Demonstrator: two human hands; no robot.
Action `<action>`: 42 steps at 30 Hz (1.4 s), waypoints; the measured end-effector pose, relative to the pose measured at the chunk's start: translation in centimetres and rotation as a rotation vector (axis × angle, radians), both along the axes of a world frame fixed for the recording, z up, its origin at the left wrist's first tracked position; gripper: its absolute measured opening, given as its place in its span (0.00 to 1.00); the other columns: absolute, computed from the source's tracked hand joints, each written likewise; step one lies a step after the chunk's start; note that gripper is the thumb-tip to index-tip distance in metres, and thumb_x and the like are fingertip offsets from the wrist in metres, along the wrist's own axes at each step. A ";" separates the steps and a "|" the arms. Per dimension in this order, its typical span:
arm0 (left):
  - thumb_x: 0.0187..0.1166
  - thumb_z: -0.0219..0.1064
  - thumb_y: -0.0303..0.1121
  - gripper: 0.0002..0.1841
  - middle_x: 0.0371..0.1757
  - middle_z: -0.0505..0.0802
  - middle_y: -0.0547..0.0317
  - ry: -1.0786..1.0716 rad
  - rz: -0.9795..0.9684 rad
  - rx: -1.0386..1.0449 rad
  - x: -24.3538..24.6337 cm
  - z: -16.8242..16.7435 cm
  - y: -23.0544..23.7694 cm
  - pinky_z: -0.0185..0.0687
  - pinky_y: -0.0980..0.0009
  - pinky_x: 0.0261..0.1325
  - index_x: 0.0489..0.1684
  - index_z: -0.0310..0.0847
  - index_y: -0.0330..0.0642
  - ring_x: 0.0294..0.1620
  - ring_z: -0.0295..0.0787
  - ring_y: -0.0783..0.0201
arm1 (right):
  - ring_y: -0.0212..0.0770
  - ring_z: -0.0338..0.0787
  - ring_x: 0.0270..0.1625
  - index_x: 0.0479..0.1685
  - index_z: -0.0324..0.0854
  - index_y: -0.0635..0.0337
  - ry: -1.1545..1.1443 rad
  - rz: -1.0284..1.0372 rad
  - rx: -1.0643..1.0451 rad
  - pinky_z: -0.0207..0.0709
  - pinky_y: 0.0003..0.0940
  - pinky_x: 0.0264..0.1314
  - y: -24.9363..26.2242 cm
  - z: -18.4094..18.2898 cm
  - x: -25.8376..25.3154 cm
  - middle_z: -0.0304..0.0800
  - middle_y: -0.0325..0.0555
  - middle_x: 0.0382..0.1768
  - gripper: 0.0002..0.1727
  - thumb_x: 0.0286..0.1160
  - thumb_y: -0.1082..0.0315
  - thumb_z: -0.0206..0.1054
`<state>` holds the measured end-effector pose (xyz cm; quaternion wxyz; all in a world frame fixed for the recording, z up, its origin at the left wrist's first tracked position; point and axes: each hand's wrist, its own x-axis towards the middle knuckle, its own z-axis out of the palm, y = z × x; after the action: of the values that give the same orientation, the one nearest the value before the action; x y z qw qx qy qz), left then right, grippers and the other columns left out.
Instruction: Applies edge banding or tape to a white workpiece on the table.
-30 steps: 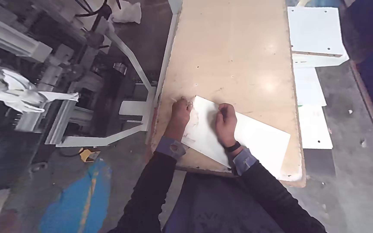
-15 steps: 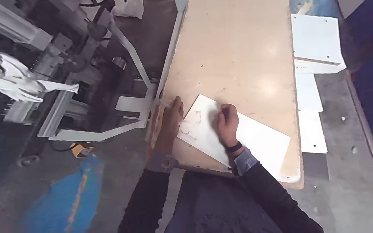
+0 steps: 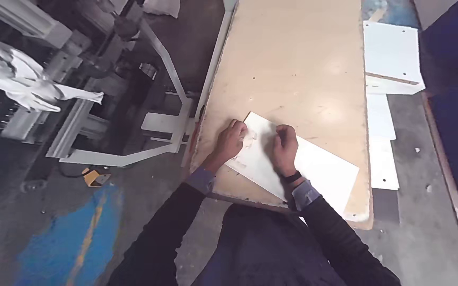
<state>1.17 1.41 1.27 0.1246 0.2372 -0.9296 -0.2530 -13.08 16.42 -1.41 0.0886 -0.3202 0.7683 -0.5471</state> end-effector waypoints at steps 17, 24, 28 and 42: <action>0.92 0.53 0.33 0.18 0.57 0.88 0.43 0.077 0.313 0.735 4.6 3.0 1.2 0.85 0.51 0.52 0.78 0.66 0.44 0.50 0.87 0.50 | 0.44 0.89 0.44 0.61 0.77 0.62 0.037 0.037 0.042 0.86 0.45 0.43 0.6 0.4 0.3 0.86 0.52 0.50 0.15 0.79 0.69 0.57; 0.90 0.54 0.58 0.29 0.55 0.90 0.46 0.025 0.480 0.549 7.7 4.1 1.1 0.84 0.46 0.53 0.76 0.77 0.47 0.51 0.88 0.49 | 0.43 0.89 0.46 0.60 0.78 0.63 0.020 0.055 0.010 0.87 0.44 0.48 0.5 0.4 0.3 0.86 0.53 0.50 0.14 0.79 0.70 0.58; 0.74 0.70 0.65 0.30 0.44 0.92 0.43 -0.214 0.318 0.329 8.4 6.3 3.1 0.84 0.36 0.45 0.57 0.84 0.48 0.43 0.90 0.42 | 0.42 0.89 0.44 0.63 0.75 0.60 0.020 0.106 0.017 0.87 0.42 0.43 1.0 0.2 0.4 0.86 0.51 0.51 0.15 0.81 0.69 0.57; 0.88 0.56 0.31 0.11 0.31 0.78 0.67 0.447 0.305 1.208 4.4 5.1 7.3 0.55 0.83 0.17 0.63 0.74 0.56 0.16 0.59 0.77 | 0.38 0.88 0.53 0.66 0.77 0.61 -0.120 0.449 -0.163 0.86 0.36 0.50 0.1 3.7 2.8 0.85 0.48 0.59 0.18 0.87 0.63 0.53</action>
<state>5.55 8.74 6.32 0.1942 0.3360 -0.5321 -0.7525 -10.30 16.54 2.31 0.2273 -0.4557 0.6245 -0.5921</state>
